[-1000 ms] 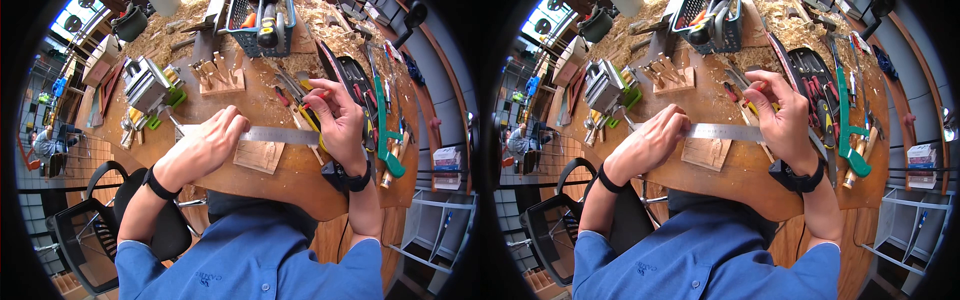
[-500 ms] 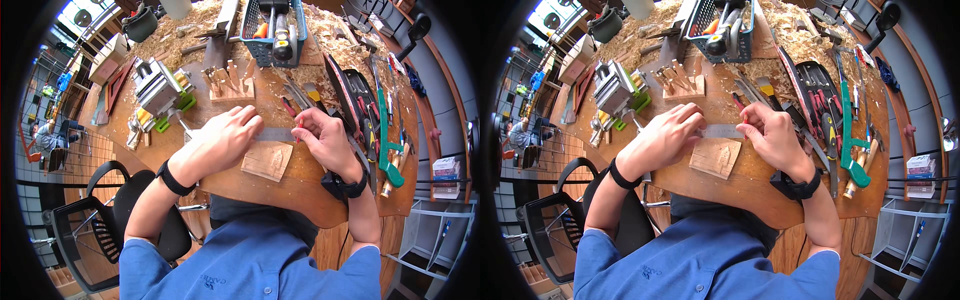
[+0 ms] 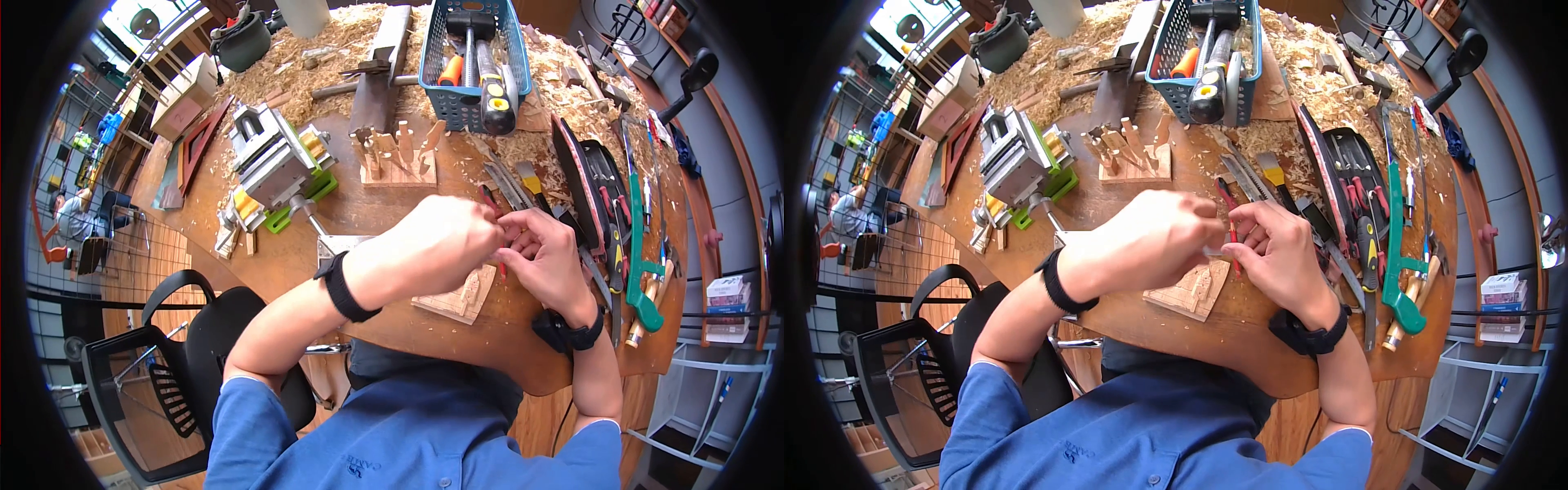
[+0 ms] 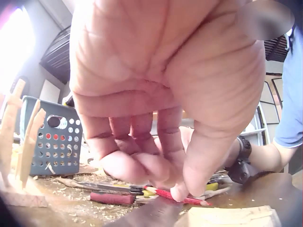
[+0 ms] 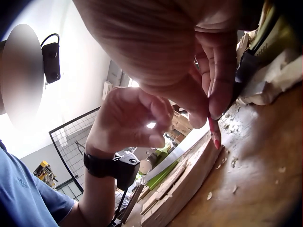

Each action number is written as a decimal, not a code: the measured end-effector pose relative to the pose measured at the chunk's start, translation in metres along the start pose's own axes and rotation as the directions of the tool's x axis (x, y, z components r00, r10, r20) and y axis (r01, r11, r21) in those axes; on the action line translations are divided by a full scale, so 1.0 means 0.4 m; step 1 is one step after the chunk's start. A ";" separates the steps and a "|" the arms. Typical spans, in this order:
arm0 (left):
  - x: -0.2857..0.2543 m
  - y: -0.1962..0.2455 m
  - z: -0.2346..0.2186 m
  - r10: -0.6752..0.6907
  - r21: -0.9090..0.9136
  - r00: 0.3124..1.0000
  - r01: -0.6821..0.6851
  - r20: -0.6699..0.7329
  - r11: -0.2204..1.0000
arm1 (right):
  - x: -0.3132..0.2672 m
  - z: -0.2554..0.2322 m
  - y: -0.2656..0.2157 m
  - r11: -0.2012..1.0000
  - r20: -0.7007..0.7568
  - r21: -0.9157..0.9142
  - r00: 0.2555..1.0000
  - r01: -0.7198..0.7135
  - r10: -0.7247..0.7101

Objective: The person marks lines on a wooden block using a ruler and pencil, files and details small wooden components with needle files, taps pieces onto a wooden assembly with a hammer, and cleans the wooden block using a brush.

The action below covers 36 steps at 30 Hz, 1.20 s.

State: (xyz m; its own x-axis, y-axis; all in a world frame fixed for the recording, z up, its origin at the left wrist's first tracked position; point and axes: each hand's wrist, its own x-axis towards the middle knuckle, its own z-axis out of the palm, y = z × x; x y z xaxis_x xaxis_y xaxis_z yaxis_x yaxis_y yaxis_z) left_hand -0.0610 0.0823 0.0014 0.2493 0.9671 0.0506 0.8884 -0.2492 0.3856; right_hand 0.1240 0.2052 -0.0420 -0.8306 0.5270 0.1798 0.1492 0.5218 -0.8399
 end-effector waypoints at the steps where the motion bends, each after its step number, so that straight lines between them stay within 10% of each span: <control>1: -0.013 0.006 0.009 0.042 0.004 0.999 -0.042 0.023 0.999 | -0.001 -0.001 -0.004 1.000 0.001 0.003 1.000 -0.003 0.003; 13: -0.072 0.083 0.089 0.020 0.032 1.000 -0.020 0.016 0.999 | -0.025 -0.018 -0.024 0.996 0.156 -0.070 0.986 -0.050 0.061; 25: -0.092 0.150 0.116 0.033 0.485 0.999 -0.027 -0.004 0.874 | -0.035 -0.029 -0.032 0.987 0.301 -0.144 0.947 -0.072 0.113; 36: -0.100 0.090 0.109 0.030 0.280 0.989 0.012 -0.144 0.960 | -0.026 -0.016 -0.046 0.996 0.055 0.006 0.995 0.086 -0.086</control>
State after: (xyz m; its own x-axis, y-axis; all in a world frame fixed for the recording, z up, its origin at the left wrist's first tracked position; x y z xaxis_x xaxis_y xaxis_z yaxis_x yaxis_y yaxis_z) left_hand -0.0221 0.0324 -0.0268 0.2177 0.9566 0.1938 0.9636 -0.2422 0.1133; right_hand 0.1334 0.1943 -0.0250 -0.8689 0.4421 0.2228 0.0740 0.5609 -0.8245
